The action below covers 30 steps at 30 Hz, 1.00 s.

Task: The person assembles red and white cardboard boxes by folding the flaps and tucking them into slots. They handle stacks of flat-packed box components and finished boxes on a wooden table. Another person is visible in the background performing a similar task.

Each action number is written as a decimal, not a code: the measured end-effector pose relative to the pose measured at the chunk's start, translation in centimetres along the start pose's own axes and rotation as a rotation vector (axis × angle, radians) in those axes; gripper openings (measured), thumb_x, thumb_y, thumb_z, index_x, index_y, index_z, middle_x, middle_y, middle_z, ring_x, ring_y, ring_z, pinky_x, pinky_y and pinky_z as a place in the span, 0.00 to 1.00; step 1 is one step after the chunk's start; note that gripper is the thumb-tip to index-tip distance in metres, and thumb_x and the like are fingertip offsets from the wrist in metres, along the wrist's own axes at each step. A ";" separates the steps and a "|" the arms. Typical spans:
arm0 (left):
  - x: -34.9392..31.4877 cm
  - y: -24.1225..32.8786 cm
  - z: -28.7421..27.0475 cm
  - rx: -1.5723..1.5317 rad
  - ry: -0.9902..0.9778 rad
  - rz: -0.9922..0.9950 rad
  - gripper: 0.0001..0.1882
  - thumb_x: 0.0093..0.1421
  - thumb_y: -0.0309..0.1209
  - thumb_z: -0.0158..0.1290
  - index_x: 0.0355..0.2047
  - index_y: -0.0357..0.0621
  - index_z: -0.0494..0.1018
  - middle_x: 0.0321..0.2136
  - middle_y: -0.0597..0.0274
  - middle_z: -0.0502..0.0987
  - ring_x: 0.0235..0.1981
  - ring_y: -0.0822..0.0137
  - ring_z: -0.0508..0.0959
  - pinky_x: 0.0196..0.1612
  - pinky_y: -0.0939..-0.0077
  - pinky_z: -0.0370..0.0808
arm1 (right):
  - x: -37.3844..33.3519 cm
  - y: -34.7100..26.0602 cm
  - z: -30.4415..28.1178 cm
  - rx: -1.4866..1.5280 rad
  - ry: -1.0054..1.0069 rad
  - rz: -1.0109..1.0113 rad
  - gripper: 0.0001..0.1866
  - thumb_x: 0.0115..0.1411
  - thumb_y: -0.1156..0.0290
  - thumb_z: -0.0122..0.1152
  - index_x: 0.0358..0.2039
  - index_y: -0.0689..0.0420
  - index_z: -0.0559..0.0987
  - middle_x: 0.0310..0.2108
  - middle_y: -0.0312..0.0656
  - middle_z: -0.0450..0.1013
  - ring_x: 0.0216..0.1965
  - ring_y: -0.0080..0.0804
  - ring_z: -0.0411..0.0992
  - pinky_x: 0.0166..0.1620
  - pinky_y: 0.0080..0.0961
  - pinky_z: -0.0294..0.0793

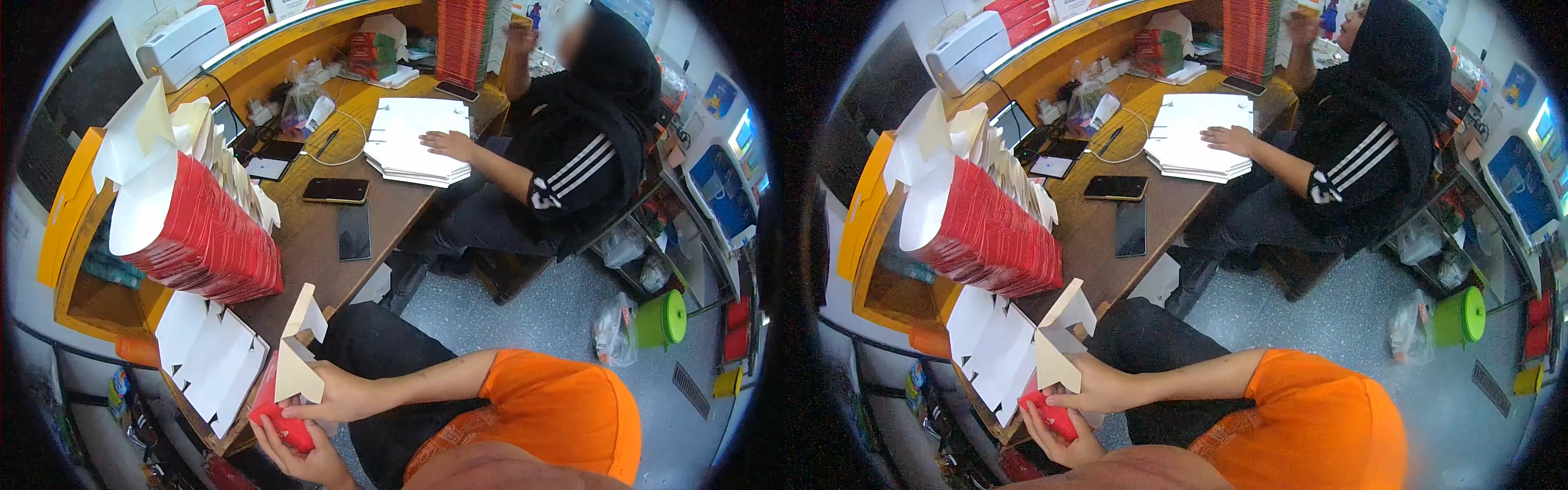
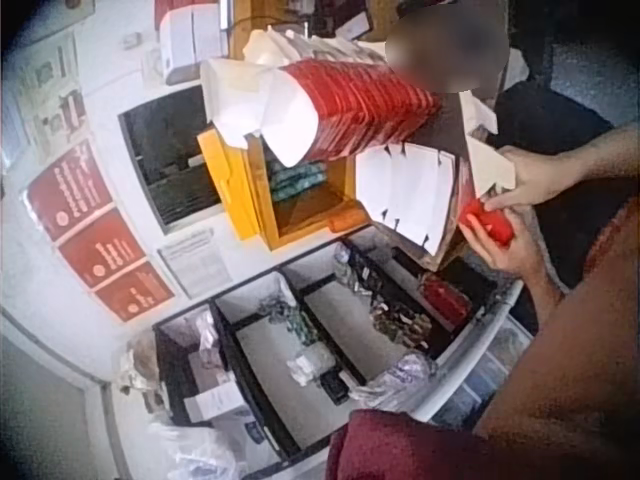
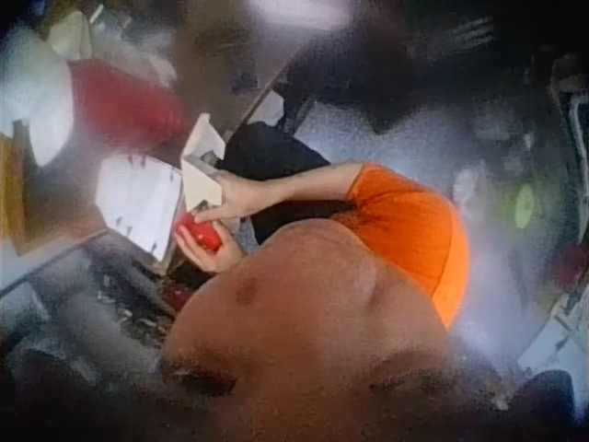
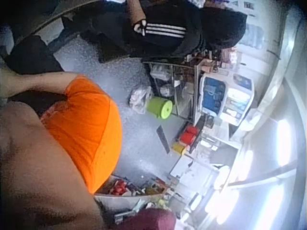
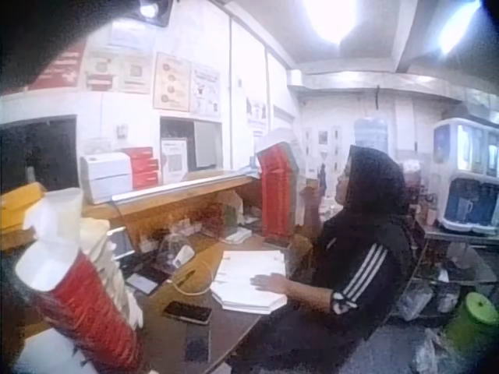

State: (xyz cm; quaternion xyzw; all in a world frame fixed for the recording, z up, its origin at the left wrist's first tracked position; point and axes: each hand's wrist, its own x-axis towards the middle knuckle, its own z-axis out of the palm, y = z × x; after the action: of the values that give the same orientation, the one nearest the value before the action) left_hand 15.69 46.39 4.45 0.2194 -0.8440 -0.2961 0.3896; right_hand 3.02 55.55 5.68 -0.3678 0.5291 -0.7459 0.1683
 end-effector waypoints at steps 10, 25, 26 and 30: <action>0.5 -3.4 -0.4 -0.085 0.030 0.073 0.30 0.58 0.17 0.59 0.62 0.38 0.68 0.65 0.43 0.63 0.65 0.48 0.66 0.66 0.52 0.66 | 0.1 0.5 0.4 0.081 -0.080 0.055 0.13 0.60 0.67 0.68 0.38 0.64 0.77 0.33 0.43 0.78 0.35 0.29 0.76 0.41 0.28 0.75; 2.9 -11.9 -4.4 -0.316 0.025 -0.309 0.31 0.66 0.37 0.55 0.66 0.40 0.62 0.63 0.46 0.66 0.61 0.53 0.69 0.64 0.60 0.67 | 1.9 0.0 -3.6 -0.296 -0.011 -0.179 0.12 0.62 0.78 0.61 0.46 0.60 0.77 0.38 0.42 0.73 0.34 0.29 0.76 0.33 0.24 0.76; 3.3 -12.0 -4.7 -0.407 0.100 -0.452 0.31 0.66 0.37 0.56 0.66 0.41 0.61 0.63 0.48 0.67 0.61 0.53 0.69 0.64 0.60 0.67 | 2.4 -0.3 -4.3 -0.300 0.049 -0.188 0.10 0.62 0.78 0.61 0.45 0.60 0.77 0.37 0.41 0.74 0.33 0.28 0.75 0.33 0.24 0.75; 5.6 -11.0 -4.8 0.031 0.277 -0.174 0.20 0.67 0.46 0.53 0.43 0.39 0.73 0.37 0.47 0.71 0.38 0.47 0.71 0.42 0.54 0.68 | 4.2 -0.4 -8.0 -0.343 0.179 -0.124 0.07 0.63 0.76 0.61 0.41 0.61 0.79 0.35 0.39 0.75 0.31 0.23 0.75 0.33 0.21 0.74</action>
State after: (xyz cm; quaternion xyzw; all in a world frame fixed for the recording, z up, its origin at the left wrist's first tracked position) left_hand 17.67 33.45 2.56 0.3366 -0.7644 -0.2825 0.4717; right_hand -5.51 58.34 6.23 -0.3552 0.6374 -0.6837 0.0091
